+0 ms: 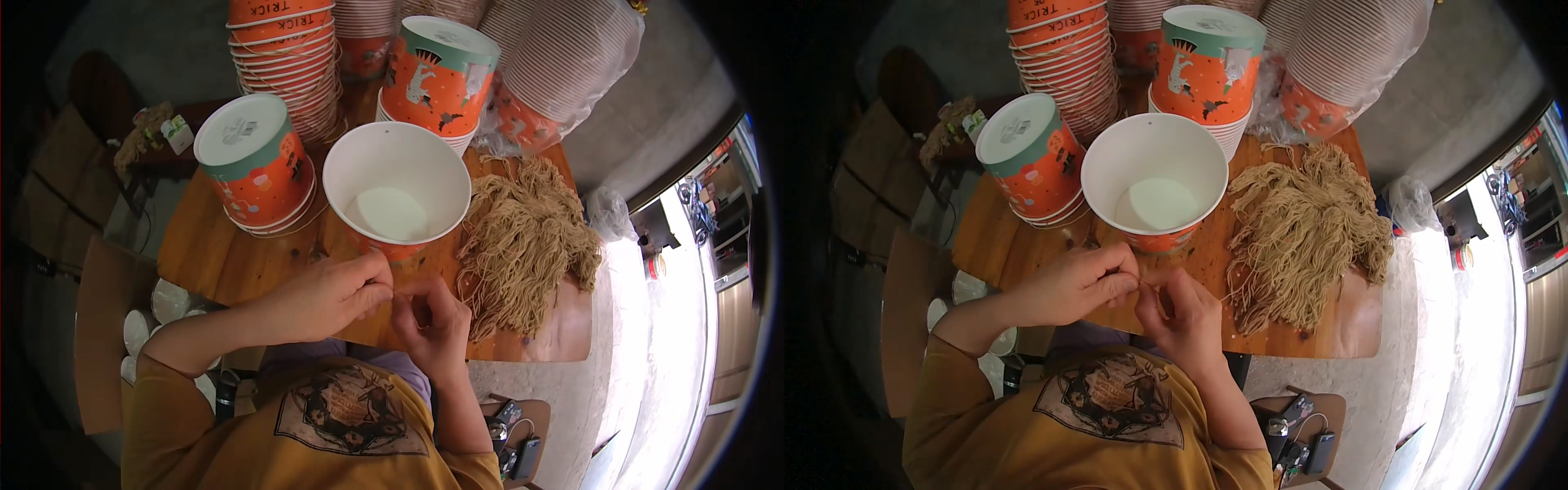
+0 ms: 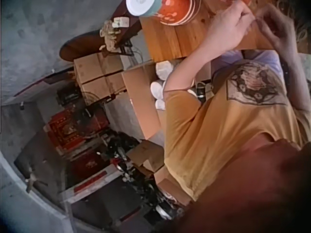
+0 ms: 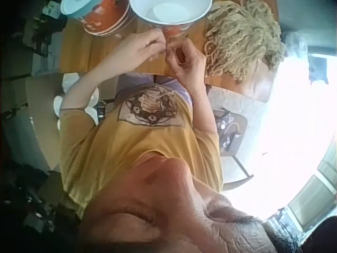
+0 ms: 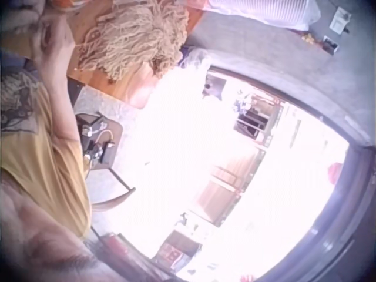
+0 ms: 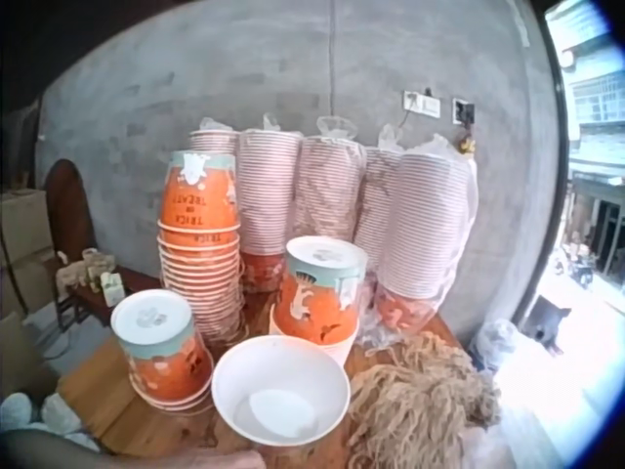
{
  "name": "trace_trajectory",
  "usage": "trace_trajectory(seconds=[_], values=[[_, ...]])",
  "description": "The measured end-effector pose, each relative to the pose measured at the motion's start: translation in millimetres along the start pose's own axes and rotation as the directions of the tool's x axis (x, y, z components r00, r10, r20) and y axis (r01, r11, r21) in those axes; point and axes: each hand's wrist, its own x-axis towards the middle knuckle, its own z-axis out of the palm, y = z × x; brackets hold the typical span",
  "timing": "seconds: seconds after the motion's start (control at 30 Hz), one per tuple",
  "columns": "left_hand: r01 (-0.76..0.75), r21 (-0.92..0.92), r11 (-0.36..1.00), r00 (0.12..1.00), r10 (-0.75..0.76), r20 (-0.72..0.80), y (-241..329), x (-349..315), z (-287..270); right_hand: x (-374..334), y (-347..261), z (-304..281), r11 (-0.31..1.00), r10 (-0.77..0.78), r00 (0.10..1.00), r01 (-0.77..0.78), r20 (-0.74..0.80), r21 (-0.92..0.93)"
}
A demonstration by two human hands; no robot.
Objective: Attaching handles or strings to paper buckets.
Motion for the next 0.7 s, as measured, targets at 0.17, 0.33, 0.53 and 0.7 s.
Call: trace_trajectory(seconds=[0.17, 0.33, 0.53, 0.7], values=[[-0.069, 0.038, 0.997, 0.995, 0.071, -0.076, 0, 1, 0, 0, -1, -6, 0.995, 0.092, 0.995, -0.093, 0.035, 0.036], [-0.229, 0.375, 0.899, 0.919, 0.326, -0.22, 6, 3, 0, 1, 12, 1, 0.995, 0.066, 0.993, -0.058, -0.095, 0.085], [-0.271, 0.804, 0.529, 0.723, 0.664, -0.192, -1, 21, -4, 8, 17, 13, 0.971, 0.208, 0.96, -0.18, -0.189, 0.158], [-0.325, 0.852, 0.41, 0.718, 0.694, -0.06, 4, 16, 4, 6, 9, 2, 0.629, 0.41, 0.893, -0.425, 0.186, 0.651]])
